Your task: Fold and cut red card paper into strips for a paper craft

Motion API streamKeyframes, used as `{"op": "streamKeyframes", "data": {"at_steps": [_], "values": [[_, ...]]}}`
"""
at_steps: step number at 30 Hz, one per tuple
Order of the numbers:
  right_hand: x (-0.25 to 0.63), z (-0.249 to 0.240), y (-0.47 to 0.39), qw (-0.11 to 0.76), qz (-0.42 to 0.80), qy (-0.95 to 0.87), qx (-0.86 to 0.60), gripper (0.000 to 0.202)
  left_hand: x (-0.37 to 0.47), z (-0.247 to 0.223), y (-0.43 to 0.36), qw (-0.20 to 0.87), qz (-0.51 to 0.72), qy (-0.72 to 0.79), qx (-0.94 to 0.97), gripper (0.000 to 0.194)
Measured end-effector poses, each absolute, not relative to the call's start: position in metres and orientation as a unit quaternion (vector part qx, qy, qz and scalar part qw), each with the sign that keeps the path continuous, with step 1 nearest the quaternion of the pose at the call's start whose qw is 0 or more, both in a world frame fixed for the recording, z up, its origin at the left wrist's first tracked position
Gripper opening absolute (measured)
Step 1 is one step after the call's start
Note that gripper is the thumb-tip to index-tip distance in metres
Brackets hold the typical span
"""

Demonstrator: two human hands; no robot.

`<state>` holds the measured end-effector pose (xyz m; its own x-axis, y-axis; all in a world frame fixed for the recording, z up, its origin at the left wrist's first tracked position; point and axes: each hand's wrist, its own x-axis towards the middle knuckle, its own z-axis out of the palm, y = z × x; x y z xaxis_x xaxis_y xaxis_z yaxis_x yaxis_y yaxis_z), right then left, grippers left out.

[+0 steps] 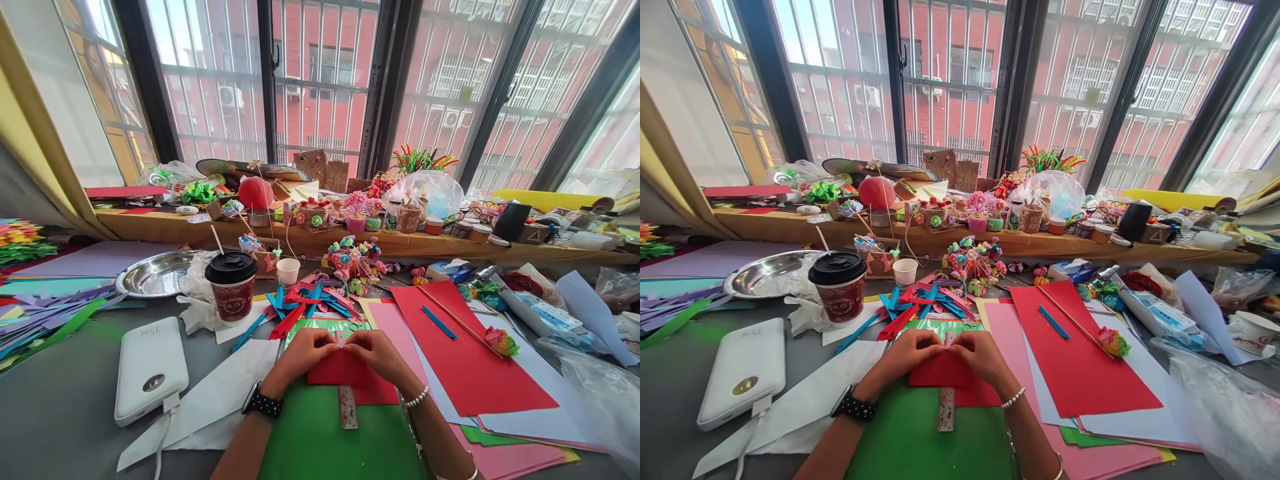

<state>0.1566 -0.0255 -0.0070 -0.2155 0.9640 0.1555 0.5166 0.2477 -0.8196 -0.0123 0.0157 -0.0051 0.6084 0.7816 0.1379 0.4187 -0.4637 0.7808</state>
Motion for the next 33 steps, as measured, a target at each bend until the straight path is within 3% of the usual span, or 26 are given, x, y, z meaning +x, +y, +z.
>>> {"op": "streamKeyframes", "data": {"at_steps": [8,17,21,26,33], "values": [[0.172,-0.006,-0.023,0.352,0.324,-0.695,-0.537,0.024,-0.028,-0.003,0.027,0.397,0.233,0.395,0.795,0.024],[0.171,-0.009,-0.022,0.364,0.306,-0.688,-0.549,0.025,-0.026,0.002,0.024,0.344,0.34,0.428,0.764,0.025],[0.163,-0.007,-0.024,0.357,0.307,-0.708,-0.527,0.022,-0.011,-0.001,0.014,0.354,0.277,0.359,0.818,0.023],[0.169,-0.009,-0.023,0.361,0.315,-0.706,-0.522,0.022,-0.011,-0.004,0.014,0.336,0.264,0.38,0.82,0.027],[0.185,-0.009,-0.019,0.438,0.258,-0.644,-0.572,0.024,-0.017,-0.001,0.017,0.337,0.269,0.412,0.803,0.027]]}}
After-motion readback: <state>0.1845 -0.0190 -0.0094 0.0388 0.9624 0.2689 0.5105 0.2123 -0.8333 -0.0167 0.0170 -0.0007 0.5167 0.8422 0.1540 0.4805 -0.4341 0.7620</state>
